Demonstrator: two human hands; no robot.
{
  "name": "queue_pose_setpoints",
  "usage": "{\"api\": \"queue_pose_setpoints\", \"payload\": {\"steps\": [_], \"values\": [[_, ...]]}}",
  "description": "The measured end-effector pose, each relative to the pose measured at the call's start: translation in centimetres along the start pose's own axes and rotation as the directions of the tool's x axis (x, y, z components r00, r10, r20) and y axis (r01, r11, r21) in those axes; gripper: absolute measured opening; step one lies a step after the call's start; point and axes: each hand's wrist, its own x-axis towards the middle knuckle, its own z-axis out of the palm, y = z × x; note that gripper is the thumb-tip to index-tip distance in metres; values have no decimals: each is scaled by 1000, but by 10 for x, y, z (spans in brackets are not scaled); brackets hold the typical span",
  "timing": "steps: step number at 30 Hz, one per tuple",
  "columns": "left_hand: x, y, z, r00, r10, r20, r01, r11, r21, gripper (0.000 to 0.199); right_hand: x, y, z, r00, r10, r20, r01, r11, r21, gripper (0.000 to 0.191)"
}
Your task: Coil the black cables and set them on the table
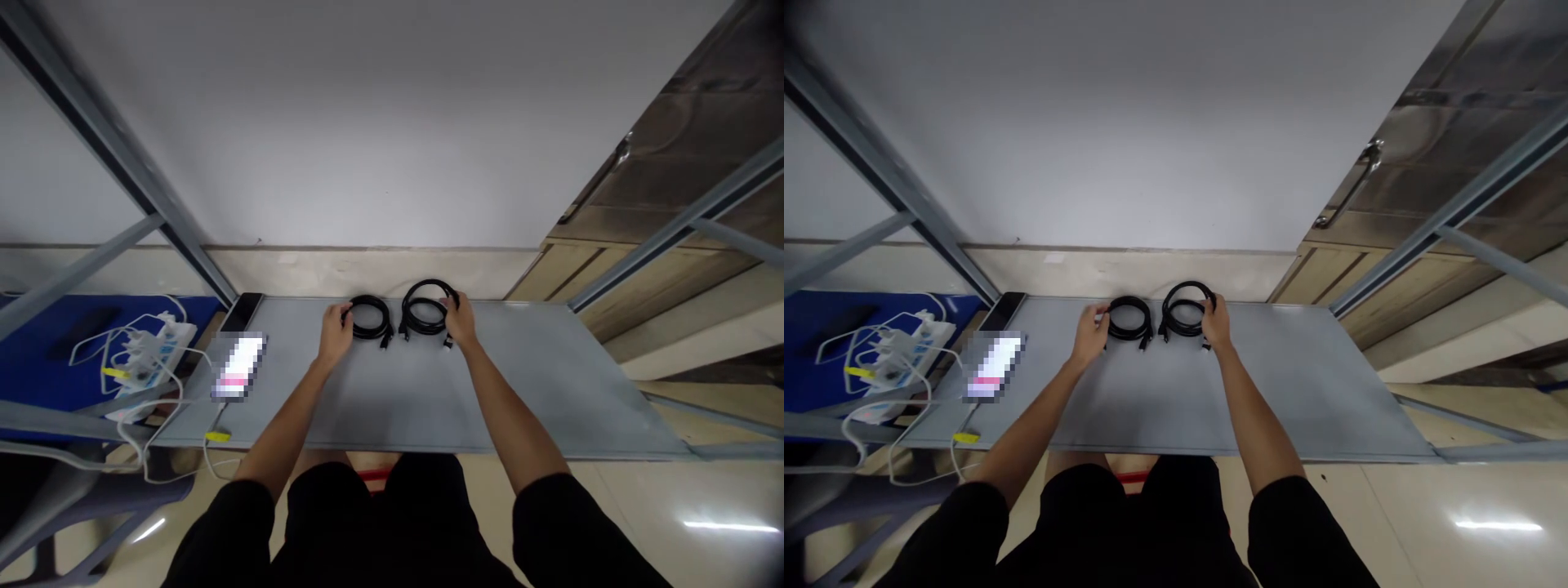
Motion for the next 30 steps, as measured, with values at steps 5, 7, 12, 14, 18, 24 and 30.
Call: {"api": "queue_pose_setpoints", "payload": {"steps": [5,7,12,14,18,24,30], "values": [[-105,14,12,997,-55,45,71,840,-537,26,-32,-16,-16,998,59,24,-60,750,658,40],[-133,28,19,973,-94,211,214,708,-673,33,-58,-26,-25,992,68,104,-124,609,783,35],[-151,62,32,828,-278,488,552,247,-796,62,-143,-55,-35,902,-95,421,-345,426,836,37],[-150,68,35,780,-333,530,594,126,-795,56,-171,-64,-34,871,-104,479,-403,403,821,37],[-150,68,33,759,-399,514,557,-11,-830,43,-196,-68,-31,828,-104,550,-495,323,807,31],[-158,66,21,741,-324,588,577,-139,-805,50,-197,-47,-16,837,-10,548,-504,376,777,43],[-171,60,25,819,-147,555,565,38,-824,56,-198,-29,6,931,325,164,-353,698,622,58]]}}
